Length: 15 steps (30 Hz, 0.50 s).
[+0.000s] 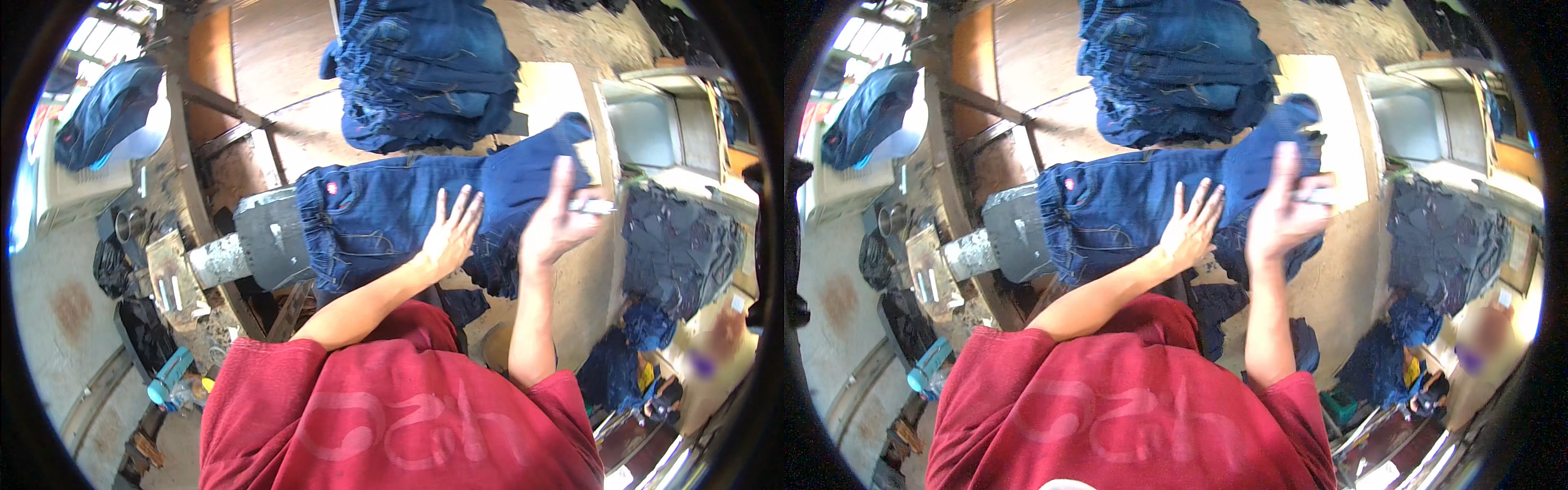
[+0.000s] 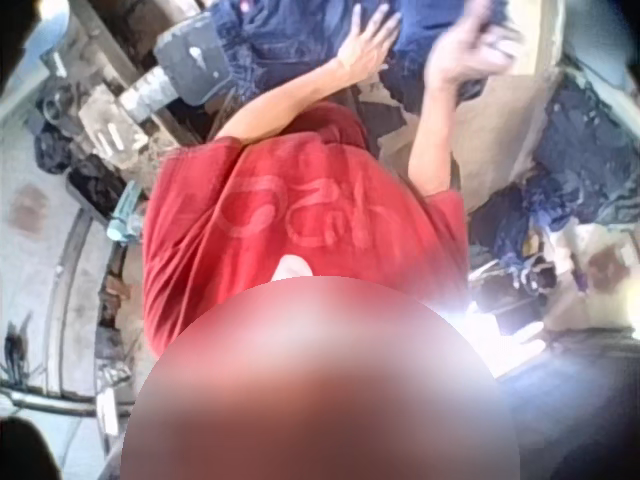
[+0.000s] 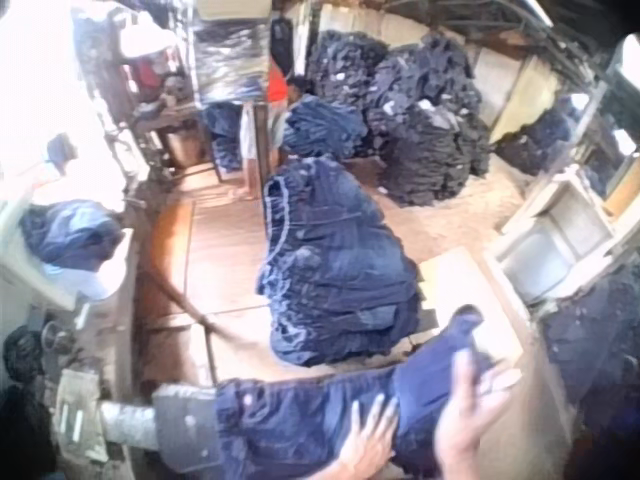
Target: The person scrapes threads off denim jeans using a small metal tool. They repeatedly pick up jeans from a pile, scrape the surface, and place them back down.
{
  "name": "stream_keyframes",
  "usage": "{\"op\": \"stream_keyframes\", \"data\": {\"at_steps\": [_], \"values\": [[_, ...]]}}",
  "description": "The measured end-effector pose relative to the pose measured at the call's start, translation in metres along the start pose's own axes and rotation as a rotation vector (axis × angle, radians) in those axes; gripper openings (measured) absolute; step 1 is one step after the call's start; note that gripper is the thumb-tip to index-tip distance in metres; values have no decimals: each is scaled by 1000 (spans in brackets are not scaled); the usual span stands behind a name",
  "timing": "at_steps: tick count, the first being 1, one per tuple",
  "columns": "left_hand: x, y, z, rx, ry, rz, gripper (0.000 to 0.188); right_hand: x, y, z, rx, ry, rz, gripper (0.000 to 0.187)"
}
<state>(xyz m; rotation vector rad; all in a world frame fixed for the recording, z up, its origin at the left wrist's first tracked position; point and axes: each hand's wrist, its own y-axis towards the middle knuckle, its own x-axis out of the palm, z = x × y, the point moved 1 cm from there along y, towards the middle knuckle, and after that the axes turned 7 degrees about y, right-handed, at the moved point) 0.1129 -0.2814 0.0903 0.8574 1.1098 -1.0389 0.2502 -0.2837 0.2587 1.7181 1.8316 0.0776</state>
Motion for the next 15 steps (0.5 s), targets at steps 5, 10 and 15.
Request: {"op": "stream_keyframes", "data": {"at_steps": [5, 10, 15], "values": [[29, -10, 5, -58, -89, -82, 77, 87, -150, -52, -393, 474, -801, 16], [18, -7, 7, -82, -254, -298, 66, 118, -199, -48, -631, 85, -1214, 18], [-22, 7, -29, -124, -583, -115, 64, 61, -62, -51, -437, 258, -878, 39]]}}
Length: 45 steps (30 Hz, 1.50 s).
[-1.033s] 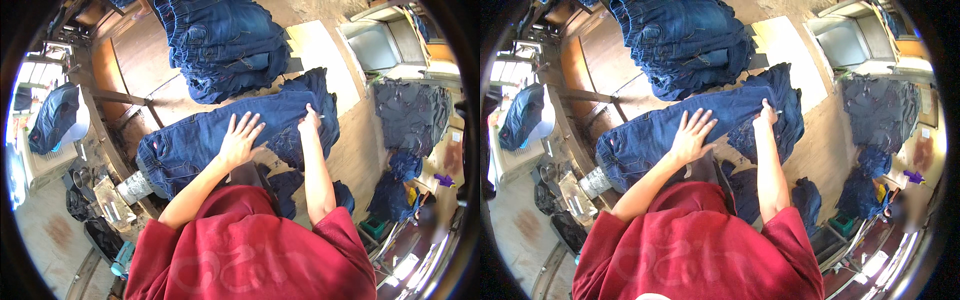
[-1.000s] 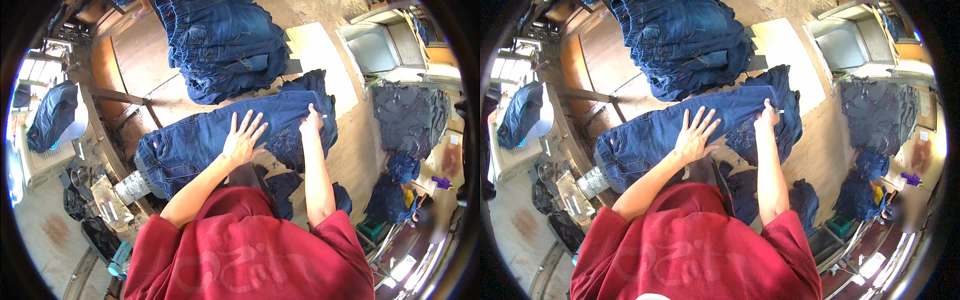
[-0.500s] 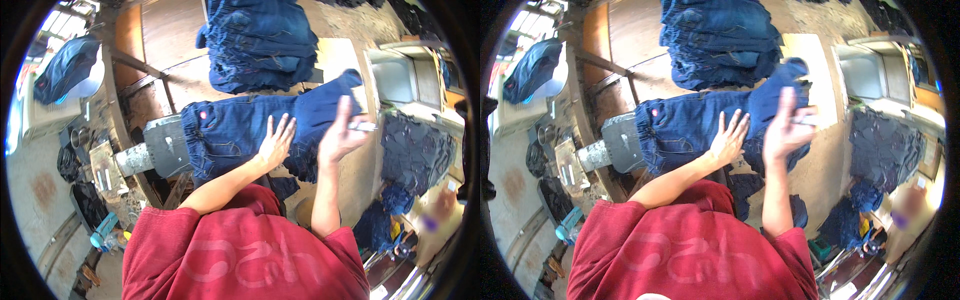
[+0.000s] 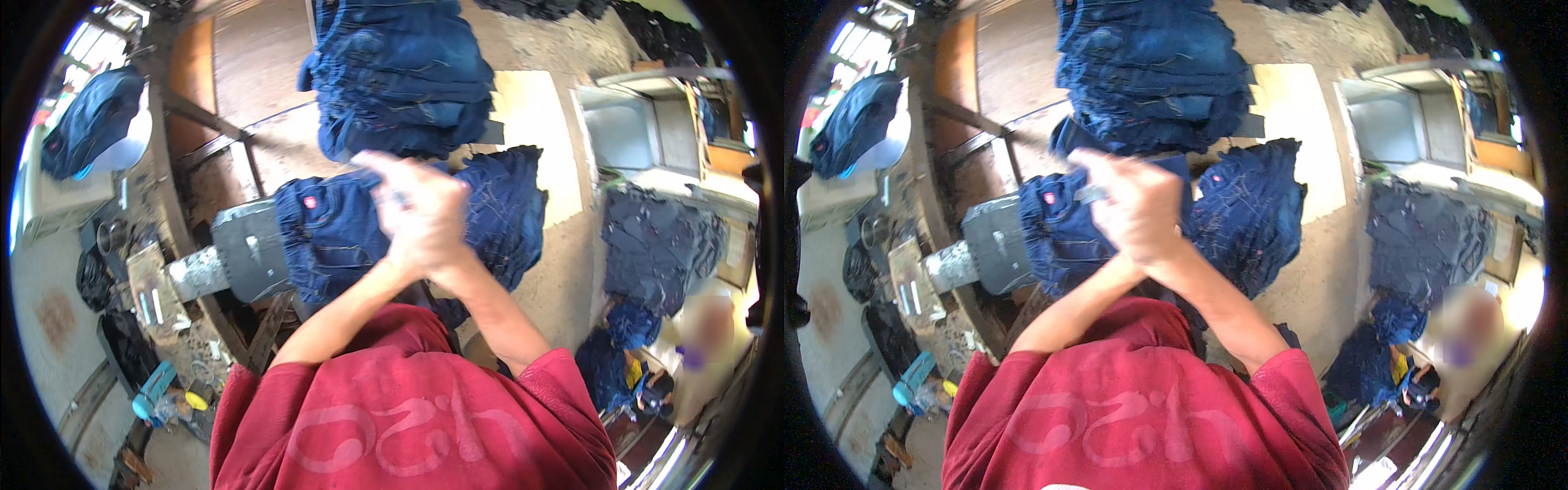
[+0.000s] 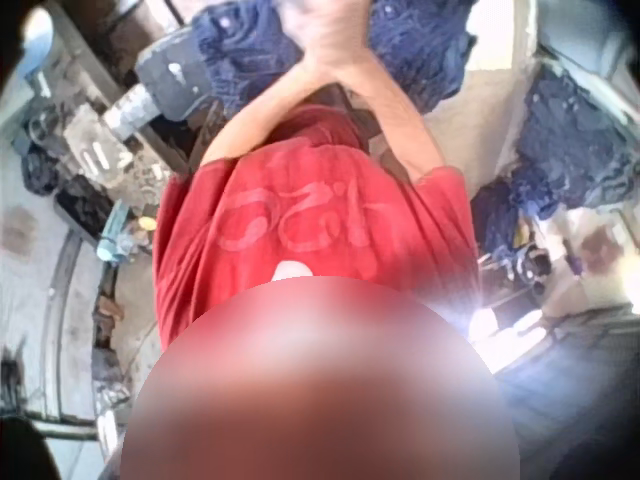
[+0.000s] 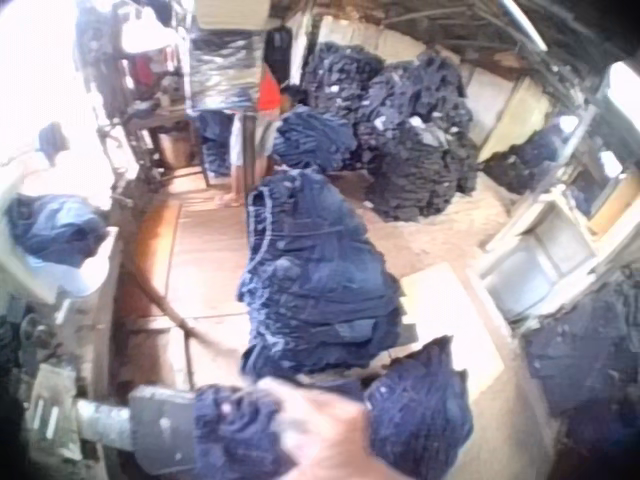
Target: The person scrapes threads off denim jeans using a small metal tool. They repeatedly pick up jeans from a pile, scrape the surface, and place them back down.
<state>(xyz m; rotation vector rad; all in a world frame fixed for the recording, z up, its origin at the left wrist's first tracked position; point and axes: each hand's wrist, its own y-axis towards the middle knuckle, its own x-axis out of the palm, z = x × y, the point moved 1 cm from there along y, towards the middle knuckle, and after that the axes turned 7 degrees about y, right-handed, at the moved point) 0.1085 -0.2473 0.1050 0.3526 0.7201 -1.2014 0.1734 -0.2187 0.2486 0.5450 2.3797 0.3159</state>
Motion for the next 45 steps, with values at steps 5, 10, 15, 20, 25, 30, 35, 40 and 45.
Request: {"op": "stream_keyframes", "data": {"at_steps": [5, 10, 15, 20, 25, 30, 35, 40, 45], "values": [[-91, -61, -57, -165, 450, 333, 72, -166, 5, 37, 391, -270, 500, 28], [-150, -164, -119, -378, 670, 213, 85, -194, -45, 69, 850, -398, 226, 56], [-174, -204, -133, -296, 699, 82, 89, -133, -105, 53, 895, -271, -8, 41], [-156, -88, -86, -369, 696, 286, 73, -52, -125, 18, 726, -43, -60, 18], [-70, 67, -77, 44, 571, 430, 93, 0, -112, 23, 669, 9, 10, 31], [-45, 97, -121, 112, 471, 265, 84, 23, -100, 36, 637, -18, 156, 29], [-64, 111, -127, 142, 296, 44, 80, 42, -91, 51, 451, -244, 146, 23], [-72, 126, -132, 227, 310, -15, 67, 63, -90, 64, 365, -325, 128, 29], [-64, 132, -146, 13, 61, 28, 47, 77, -75, 79, 379, -409, 107, 23]]}}
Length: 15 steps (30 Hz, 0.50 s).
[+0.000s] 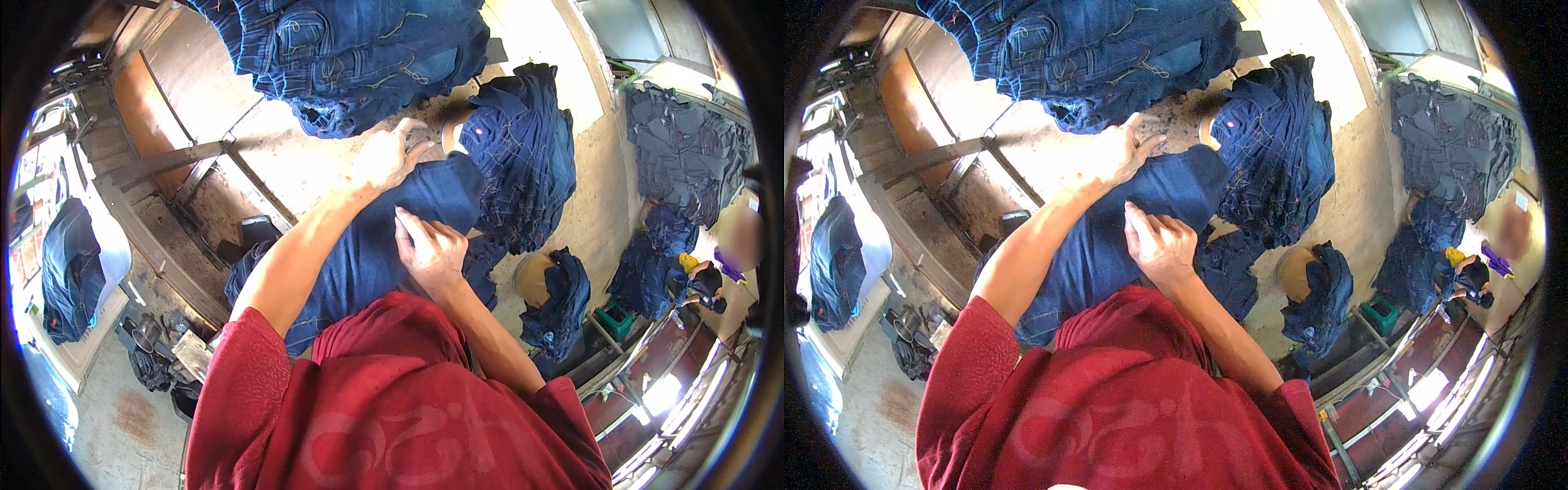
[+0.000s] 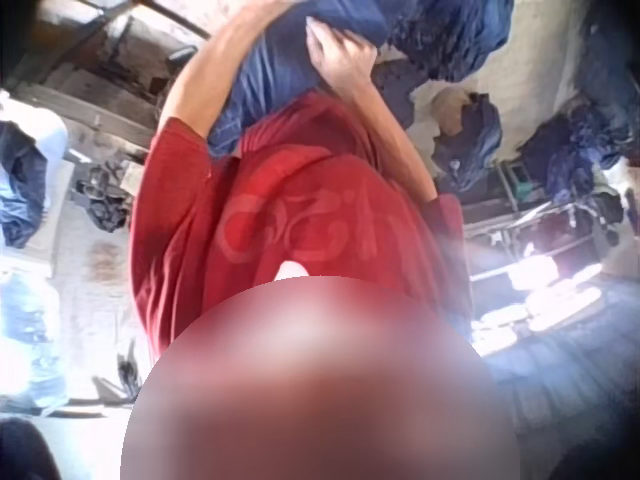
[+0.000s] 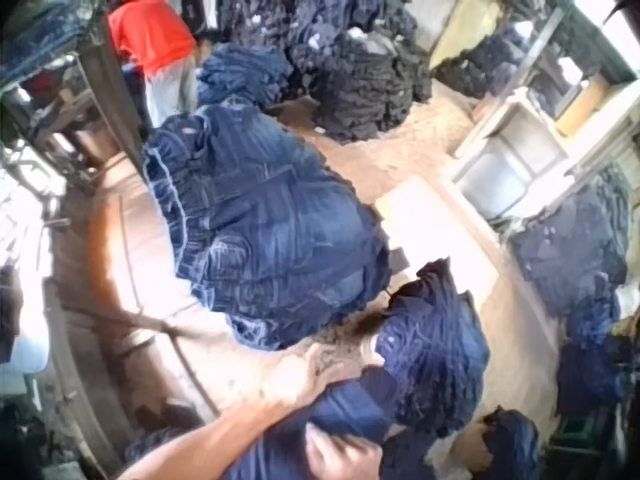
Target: The person scrapes threads off denim jeans using a small metal tool. They repeatedly pick up jeans from a pile, scrape the surface, and place them back down.
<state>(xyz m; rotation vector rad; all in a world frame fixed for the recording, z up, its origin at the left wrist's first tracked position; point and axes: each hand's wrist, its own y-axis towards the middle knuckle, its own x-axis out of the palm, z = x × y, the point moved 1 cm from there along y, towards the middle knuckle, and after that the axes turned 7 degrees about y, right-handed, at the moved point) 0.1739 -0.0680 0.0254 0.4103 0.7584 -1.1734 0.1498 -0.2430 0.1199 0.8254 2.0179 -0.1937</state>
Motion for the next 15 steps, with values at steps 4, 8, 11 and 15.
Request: {"op": "stream_keyframes", "data": {"at_steps": [4, 8, 11, 15], "values": [[4, 4, -1, -156, -132, -81, 50, 17, 14, 6, 56, -70, -130, 19], [1, 5, 1, -122, -182, -21, 44, -4, -11, 0, 58, -85, -241, 32], [-1, 4, 1, -221, -213, -148, 41, -29, -38, -10, 115, -85, -272, 30], [-3, 4, 2, -221, -282, -97, 40, -26, -30, -6, 170, 128, -54, 21]]}}
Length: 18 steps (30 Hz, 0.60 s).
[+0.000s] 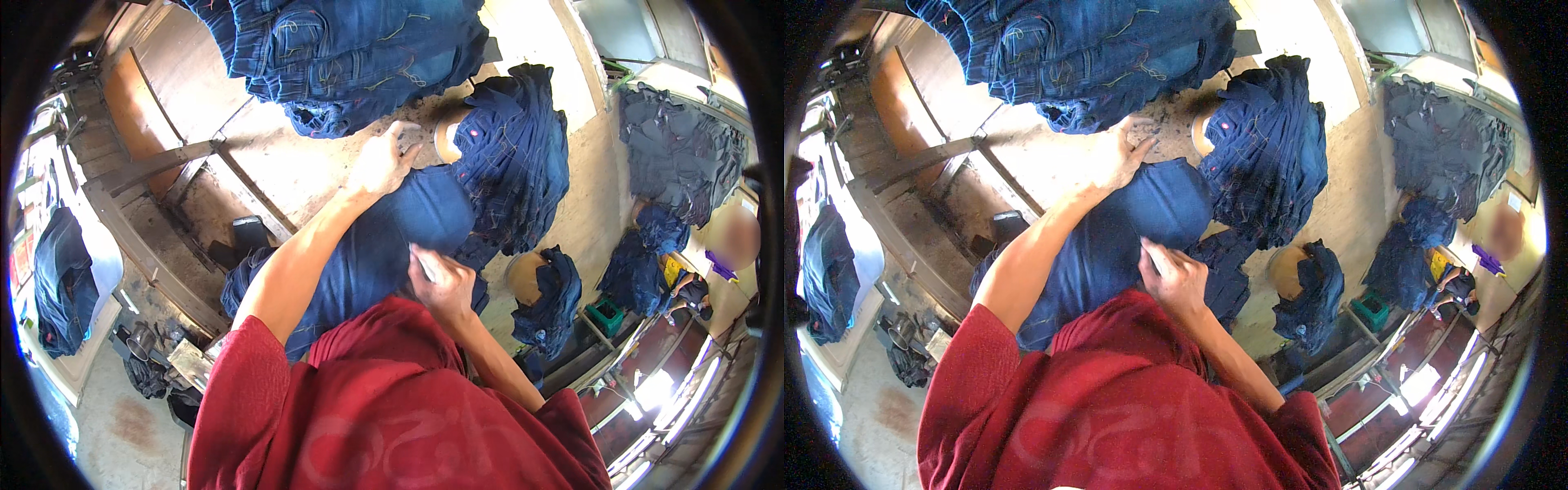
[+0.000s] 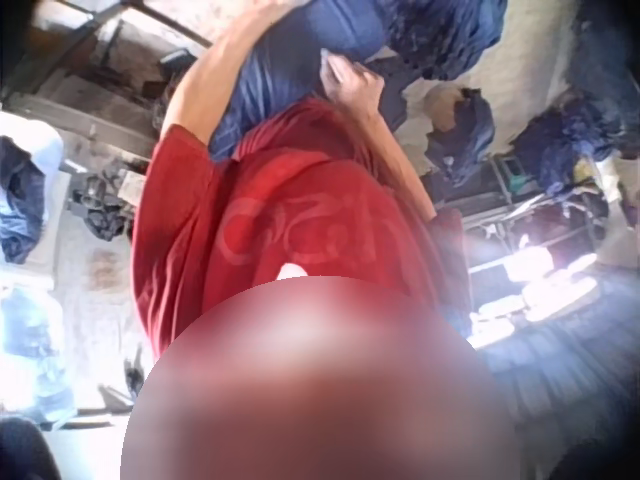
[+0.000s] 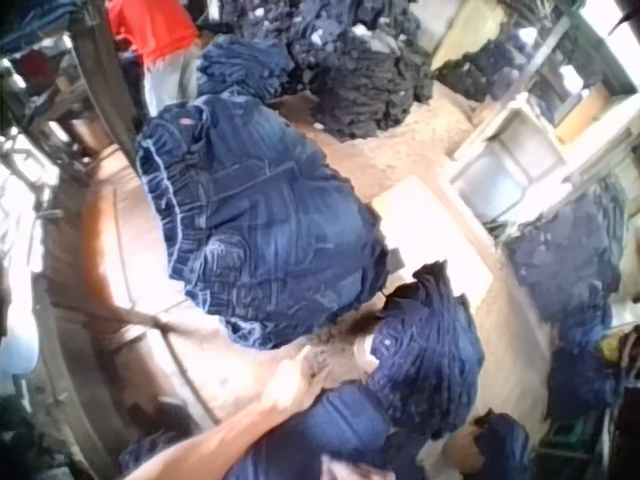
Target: The person scrapes threads off denim jeans using a small metal tool. They repeatedly pick up jeans from a pile, scrape the surface, and place them back down.
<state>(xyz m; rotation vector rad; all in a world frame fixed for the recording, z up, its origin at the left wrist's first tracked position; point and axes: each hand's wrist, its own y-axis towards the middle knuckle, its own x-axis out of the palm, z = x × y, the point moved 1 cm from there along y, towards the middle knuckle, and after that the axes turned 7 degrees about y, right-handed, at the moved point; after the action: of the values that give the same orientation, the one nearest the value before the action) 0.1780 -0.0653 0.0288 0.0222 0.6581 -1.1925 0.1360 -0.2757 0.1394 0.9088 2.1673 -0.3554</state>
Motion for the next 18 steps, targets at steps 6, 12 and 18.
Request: {"op": "stream_keyframes", "data": {"at_steps": [6, 12, 18], "values": [[1, 0, -2, 0, 20, -3, 38, 30, 45, 8, -98, -134, 1, 14], [9, 2, -13, 102, -46, 80, 37, 27, 45, 8, -70, -214, -109, 12], [10, 0, -15, 150, -12, 118, 36, 1, 17, -1, -11, -174, -163, 20]]}}
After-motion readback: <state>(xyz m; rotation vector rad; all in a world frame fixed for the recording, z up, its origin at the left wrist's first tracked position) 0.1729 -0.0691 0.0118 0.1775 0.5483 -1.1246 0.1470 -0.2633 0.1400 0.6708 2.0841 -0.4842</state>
